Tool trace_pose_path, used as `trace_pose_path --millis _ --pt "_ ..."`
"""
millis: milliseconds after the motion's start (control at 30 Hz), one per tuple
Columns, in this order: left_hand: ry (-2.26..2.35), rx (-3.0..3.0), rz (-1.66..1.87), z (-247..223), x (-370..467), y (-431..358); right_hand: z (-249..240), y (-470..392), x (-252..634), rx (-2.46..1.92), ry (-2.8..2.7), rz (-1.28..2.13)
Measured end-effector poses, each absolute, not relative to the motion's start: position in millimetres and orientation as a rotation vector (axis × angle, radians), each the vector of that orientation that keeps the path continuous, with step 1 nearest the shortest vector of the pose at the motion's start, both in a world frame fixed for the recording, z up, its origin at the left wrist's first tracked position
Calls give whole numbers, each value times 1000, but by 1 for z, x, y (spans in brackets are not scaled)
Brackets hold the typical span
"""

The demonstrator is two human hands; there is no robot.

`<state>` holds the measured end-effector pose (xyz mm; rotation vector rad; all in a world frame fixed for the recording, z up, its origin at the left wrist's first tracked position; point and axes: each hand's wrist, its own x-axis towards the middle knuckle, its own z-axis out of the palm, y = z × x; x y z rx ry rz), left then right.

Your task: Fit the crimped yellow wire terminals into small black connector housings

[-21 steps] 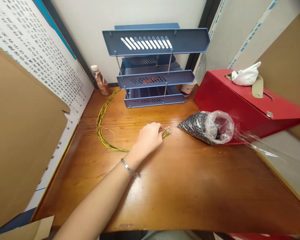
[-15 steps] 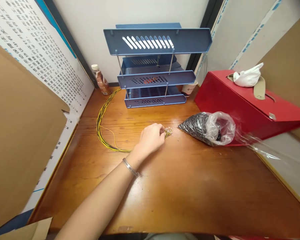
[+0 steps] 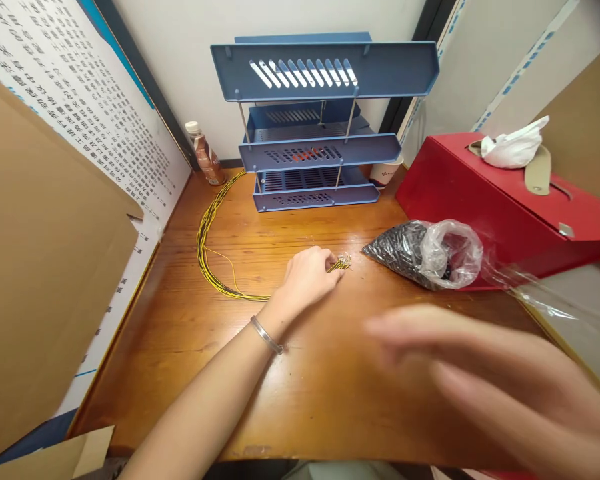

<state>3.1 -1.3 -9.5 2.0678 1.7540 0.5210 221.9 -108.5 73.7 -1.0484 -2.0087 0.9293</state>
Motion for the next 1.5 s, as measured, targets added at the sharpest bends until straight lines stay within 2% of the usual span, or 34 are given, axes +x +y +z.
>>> trace_pose_path --millis 233,500,600,833,1000,1167,1367,1500 --pt "1724 2168 445 -8 5 -8 29 -8 190 -1521 -2198 648" --pt "1692 2145 453 -7 2 -14 -5 7 183 -1599 -2253 588" --pt "1642 2024 556 -6 -2 -18 -12 8 184 -1564 -2141 727" --pt "1409 1730 825 -10 -5 -28 -9 2 183 -1255 -1638 1433" --pt "1231 1513 947 -13 -1 -29 -5 -2 179 -1173 -1506 1548" --pt "1232 1440 935 -14 0 -28 -4 -1 187 -1281 -1568 1426" --pt "1454 1643 867 -15 -7 -33 -3 -3 205 -1529 -2162 927" --pt "1523 1708 831 -9 -13 -41 0 -11 202 -1495 -2334 905"
